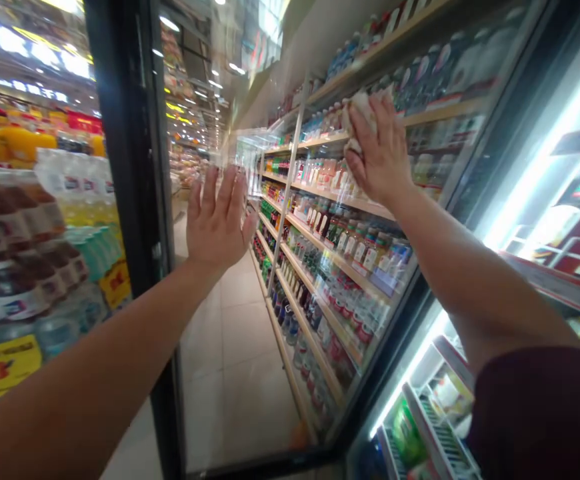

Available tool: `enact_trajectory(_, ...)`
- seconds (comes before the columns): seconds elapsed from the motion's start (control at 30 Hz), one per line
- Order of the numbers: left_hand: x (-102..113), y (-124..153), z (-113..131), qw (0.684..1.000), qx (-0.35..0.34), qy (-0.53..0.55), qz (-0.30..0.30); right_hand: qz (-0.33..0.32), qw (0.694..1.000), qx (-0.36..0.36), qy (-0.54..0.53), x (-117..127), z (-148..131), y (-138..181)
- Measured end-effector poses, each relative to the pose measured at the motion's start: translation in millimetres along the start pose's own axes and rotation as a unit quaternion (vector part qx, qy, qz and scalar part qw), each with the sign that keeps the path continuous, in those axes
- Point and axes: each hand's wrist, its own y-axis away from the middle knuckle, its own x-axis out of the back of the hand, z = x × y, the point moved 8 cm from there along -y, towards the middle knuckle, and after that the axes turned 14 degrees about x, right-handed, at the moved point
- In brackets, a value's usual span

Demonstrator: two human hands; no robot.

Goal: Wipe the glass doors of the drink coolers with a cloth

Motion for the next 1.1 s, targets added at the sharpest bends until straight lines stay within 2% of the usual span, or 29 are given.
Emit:
enact_trajectory(0.07, -1, 0, -2, 1.0, 0.01, 0.011, -0.007, 0.02, 0.999, -0.041, 0.006, -1, -3, 0)
enact_trajectory(0.1, -1, 0, -3, 1.0, 0.016, 0.017, -0.012, 0.021, 0.999, -0.041, 0.004, -5, -14, 1)
enact_trajectory(0.23, -6, -1, -8, 0.999, 0.028, 0.022, -0.028, -0.024, 0.999, 0.038, -0.028, -29, -83, 12)
enact_trajectory(0.3, -9, -2, -11, 0.999, 0.028, 0.011, -0.037, -0.044, 0.996, 0.069, -0.041, -33, -102, 18)
enact_trajectory(0.37, -11, -2, -12, 0.999, 0.025, -0.011, -0.042, -0.033, 0.997, 0.051, -0.037, -29, -93, 22)
enact_trajectory(0.4, -11, -2, -12, 0.999, 0.024, -0.022, -0.042, -0.01, 0.999, 0.018, -0.027, -25, -80, 24)
enact_trajectory(0.47, -12, -1, -11, 0.998, 0.024, -0.043, -0.043, 0.055, 0.994, -0.092, -0.006, -20, -46, 31)
enact_trajectory(0.53, -13, -1, -11, 0.997, 0.032, -0.055, -0.053, 0.11, 0.983, -0.149, 0.0, -24, -36, 41)
enact_trajectory(0.6, -15, -1, -9, 0.995, 0.044, -0.061, -0.065, 0.122, 0.983, -0.132, -0.022, -36, -58, 45)
enact_trajectory(0.67, -15, -2, -6, 0.994, 0.052, -0.064, -0.072, 0.111, 0.989, -0.076, -0.061, -44, -104, 49)
enact_trajectory(0.73, -14, -3, -3, 0.994, 0.054, -0.062, -0.072, 0.078, 0.99, -0.055, -0.103, -50, -148, 53)
enact_trajectory(0.83, -14, -5, -5, 0.997, 0.034, -0.042, -0.058, 0.042, 0.986, -0.022, -0.161, -57, -199, 58)
enact_trajectory(0.9, -17, -5, -10, 0.999, 0.022, -0.02, -0.039, 0.023, 0.981, -0.012, -0.19, -64, -216, 60)
enact_trajectory(1.0, -19, -5, -15, 0.999, 0.02, 0.018, -0.03, 0.025, 0.982, -0.042, -0.185, -69, -223, 65)
enact_trajectory(1.1, -13, -5, -13, 0.998, 0.021, 0.046, -0.028, 0.029, 0.98, -0.072, -0.185, -72, -229, 65)
